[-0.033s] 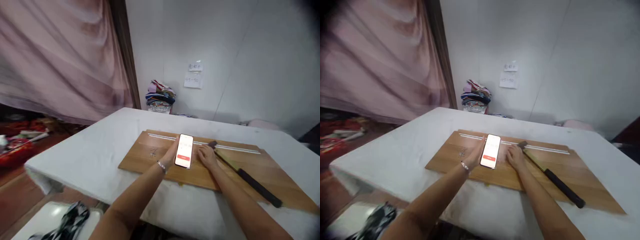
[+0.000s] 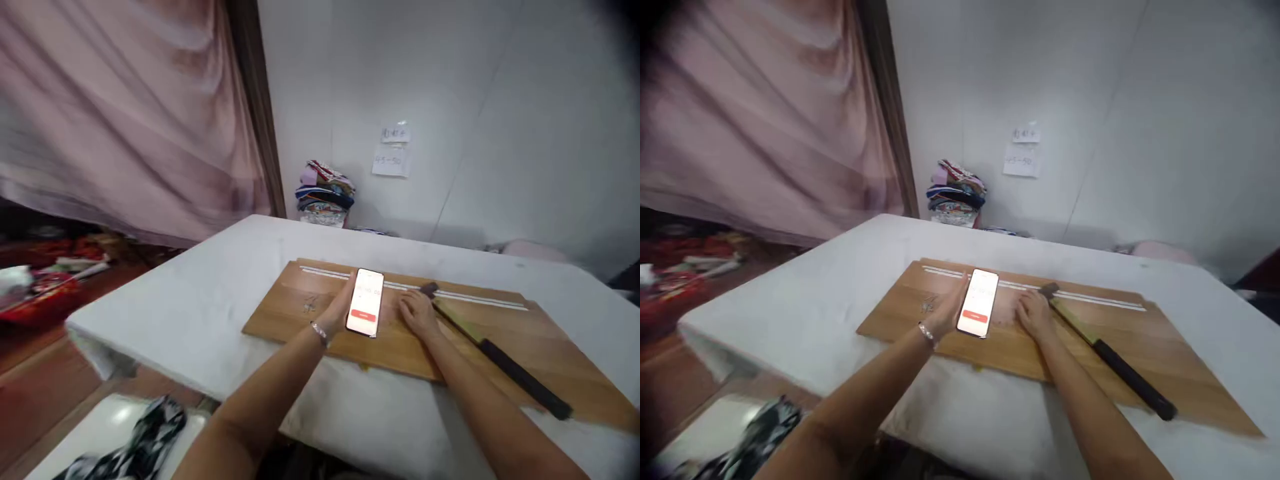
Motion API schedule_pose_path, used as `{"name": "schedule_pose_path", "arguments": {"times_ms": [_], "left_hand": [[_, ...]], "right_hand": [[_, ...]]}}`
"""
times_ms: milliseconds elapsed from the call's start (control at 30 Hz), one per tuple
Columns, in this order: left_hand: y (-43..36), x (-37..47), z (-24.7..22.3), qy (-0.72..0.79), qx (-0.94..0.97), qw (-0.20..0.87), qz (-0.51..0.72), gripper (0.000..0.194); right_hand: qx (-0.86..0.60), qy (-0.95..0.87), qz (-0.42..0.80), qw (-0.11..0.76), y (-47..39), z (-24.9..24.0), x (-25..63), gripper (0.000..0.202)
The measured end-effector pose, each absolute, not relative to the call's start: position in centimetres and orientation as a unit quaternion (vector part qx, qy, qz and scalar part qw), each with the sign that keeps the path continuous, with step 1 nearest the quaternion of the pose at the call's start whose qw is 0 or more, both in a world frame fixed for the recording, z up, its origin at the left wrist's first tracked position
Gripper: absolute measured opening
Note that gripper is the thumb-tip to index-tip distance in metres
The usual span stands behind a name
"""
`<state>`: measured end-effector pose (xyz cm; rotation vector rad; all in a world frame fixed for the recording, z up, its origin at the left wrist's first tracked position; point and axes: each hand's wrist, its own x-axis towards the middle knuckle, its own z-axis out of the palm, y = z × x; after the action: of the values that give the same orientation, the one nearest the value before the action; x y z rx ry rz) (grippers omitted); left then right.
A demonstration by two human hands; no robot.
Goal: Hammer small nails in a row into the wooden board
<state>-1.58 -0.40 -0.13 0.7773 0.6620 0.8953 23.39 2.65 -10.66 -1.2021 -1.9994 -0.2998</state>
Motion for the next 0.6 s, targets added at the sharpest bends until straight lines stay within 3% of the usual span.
{"name": "schedule_pose_path", "arguments": {"times_ms": [400,600], "left_hand": [[-5.0,-21.6,0.9,0.496,0.269,0.645,0.516,0.079],[-5.8,-25.5,0.2,0.541,0.264,0.611,0.514,0.082]], "right_hand": [[-0.509,-0.807,-0.091,0.283,2.9,-11.5,24.4,0.04],[-0.508,-0.808,-0.093,0.282,3.4,-12.4,25.0,0.043]]}}
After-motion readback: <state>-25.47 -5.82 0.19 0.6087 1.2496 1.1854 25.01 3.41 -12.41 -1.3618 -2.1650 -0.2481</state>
